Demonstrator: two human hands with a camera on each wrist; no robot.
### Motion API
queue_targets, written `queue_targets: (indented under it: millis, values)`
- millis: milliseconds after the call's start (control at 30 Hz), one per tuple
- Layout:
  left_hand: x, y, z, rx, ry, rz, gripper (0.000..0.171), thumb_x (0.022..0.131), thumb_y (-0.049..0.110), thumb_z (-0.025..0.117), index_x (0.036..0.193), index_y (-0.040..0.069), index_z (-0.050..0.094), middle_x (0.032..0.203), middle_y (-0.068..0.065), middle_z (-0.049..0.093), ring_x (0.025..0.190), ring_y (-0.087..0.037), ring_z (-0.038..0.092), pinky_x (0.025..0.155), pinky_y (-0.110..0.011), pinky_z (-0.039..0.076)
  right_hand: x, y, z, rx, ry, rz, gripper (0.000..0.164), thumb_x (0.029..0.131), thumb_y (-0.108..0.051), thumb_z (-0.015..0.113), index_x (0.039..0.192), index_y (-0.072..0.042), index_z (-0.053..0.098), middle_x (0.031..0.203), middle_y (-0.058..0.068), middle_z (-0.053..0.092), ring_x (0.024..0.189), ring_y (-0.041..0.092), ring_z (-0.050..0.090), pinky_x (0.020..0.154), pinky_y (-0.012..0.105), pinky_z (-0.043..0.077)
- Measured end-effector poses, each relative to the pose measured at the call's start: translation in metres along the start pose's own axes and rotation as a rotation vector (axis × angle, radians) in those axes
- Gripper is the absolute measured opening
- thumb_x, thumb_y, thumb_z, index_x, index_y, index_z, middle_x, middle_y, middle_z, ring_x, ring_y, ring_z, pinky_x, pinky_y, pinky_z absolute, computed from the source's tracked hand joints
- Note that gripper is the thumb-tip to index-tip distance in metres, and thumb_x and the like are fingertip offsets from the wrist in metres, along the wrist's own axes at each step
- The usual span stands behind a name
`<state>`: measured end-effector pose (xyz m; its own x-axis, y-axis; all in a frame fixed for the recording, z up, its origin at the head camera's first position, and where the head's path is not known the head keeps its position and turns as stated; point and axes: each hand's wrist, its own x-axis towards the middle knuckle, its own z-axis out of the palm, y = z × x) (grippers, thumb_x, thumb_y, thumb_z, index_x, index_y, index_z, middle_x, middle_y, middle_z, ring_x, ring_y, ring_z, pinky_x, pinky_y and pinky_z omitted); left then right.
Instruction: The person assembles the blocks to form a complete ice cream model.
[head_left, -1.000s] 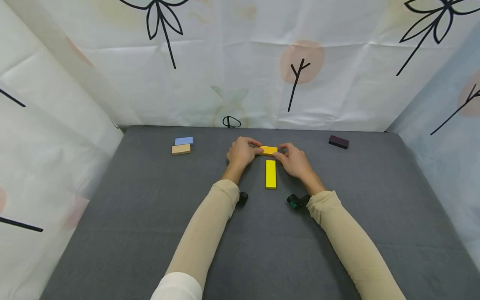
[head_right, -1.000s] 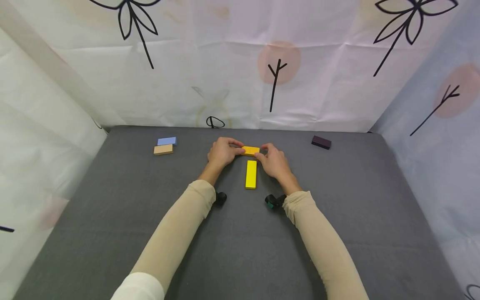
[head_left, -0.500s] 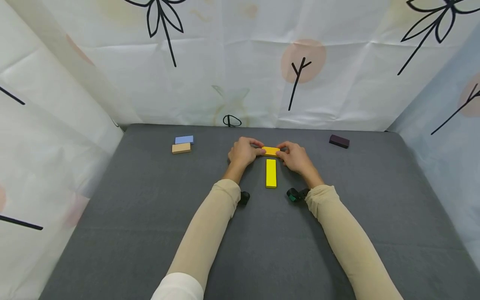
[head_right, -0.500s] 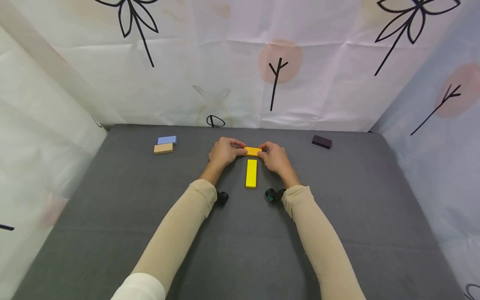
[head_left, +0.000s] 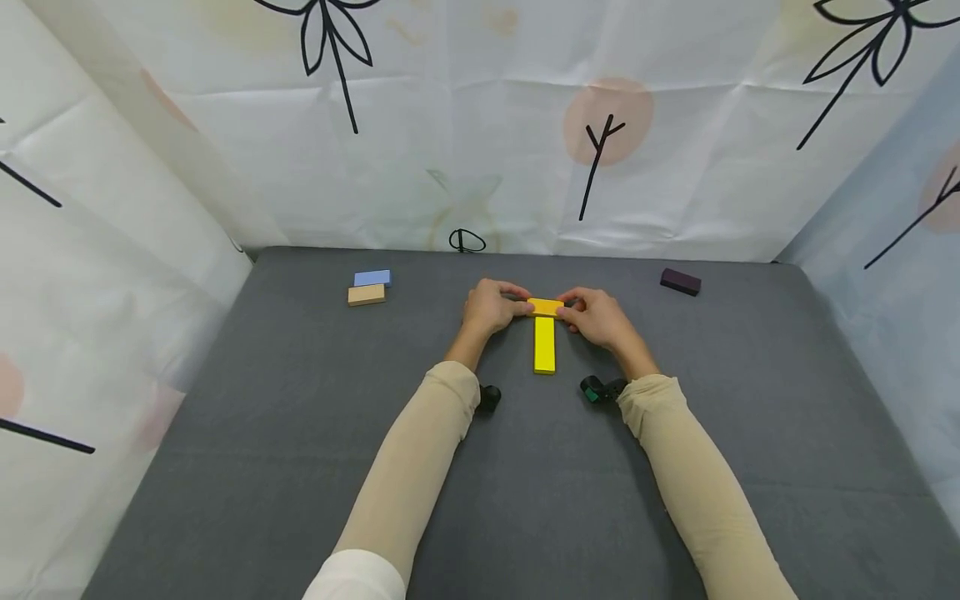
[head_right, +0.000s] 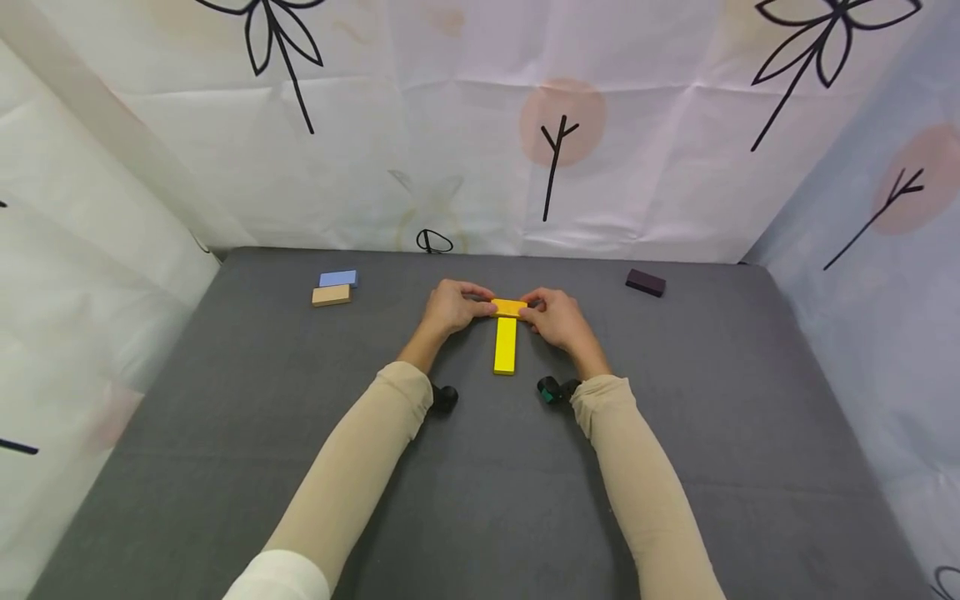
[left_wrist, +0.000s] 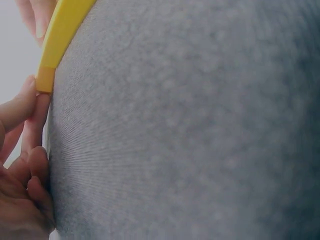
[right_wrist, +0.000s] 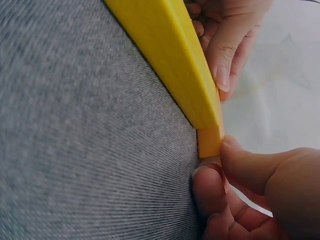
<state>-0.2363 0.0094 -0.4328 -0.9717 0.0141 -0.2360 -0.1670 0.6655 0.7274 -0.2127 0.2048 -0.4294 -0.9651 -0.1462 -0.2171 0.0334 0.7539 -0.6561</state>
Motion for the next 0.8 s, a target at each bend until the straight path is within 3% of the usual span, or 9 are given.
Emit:
queue_targets:
  millis: [200, 433, 567, 800]
  values:
    - [0.0007, -0.0039, 0.0003, -0.047, -0.025, 0.01, 0.019, 0.087, 0.036, 0.082, 0.104, 0.027, 0.082, 0.131, -0.001, 0.069, 0.136, -0.03, 0.05, 0.113, -0.046, 0.042, 0.0007, 0.0042, 0.0007, 0.007, 0.0, -0.019, 0.035, 0.103, -0.027, 0.064, 0.132, -0.007, 0.066, 0.093, 0.012, 0.072, 0.069, 0.015, 0.059, 0.066, 0.027, 0.04]
    - [-0.0016, -0.0028, -0.0013, -0.074, -0.046, 0.03, 0.02, 0.086, 0.034, 0.082, 0.104, 0.026, 0.082, 0.118, -0.001, 0.074, 0.111, -0.025, 0.061, 0.092, -0.037, 0.052, 0.0005, 0.0066, -0.0029, 0.018, -0.014, -0.022, 0.036, 0.103, -0.028, 0.063, 0.132, -0.007, 0.065, 0.091, 0.011, 0.071, 0.071, 0.017, 0.059, 0.067, 0.028, 0.041]
    - [-0.0017, -0.0029, -0.0034, -0.088, -0.043, 0.041, 0.02, 0.085, 0.033, 0.083, 0.103, 0.024, 0.082, 0.109, -0.001, 0.075, 0.099, -0.023, 0.061, 0.081, -0.032, 0.051, 0.0018, 0.0074, -0.003, 0.021, -0.012, -0.032, 0.037, 0.103, -0.029, 0.063, 0.132, -0.007, 0.065, 0.092, 0.012, 0.072, 0.073, 0.02, 0.059, 0.069, 0.03, 0.042]
    - [-0.0019, -0.0071, -0.0023, -0.091, -0.04, 0.034, 0.02, 0.085, 0.034, 0.083, 0.104, 0.025, 0.083, 0.109, 0.0, 0.075, 0.101, -0.023, 0.061, 0.084, -0.033, 0.052, 0.0028, 0.0096, 0.001, 0.033, -0.023, -0.022, 0.037, 0.103, -0.029, 0.063, 0.133, -0.008, 0.065, 0.097, 0.012, 0.073, 0.076, 0.019, 0.061, 0.07, 0.029, 0.043]
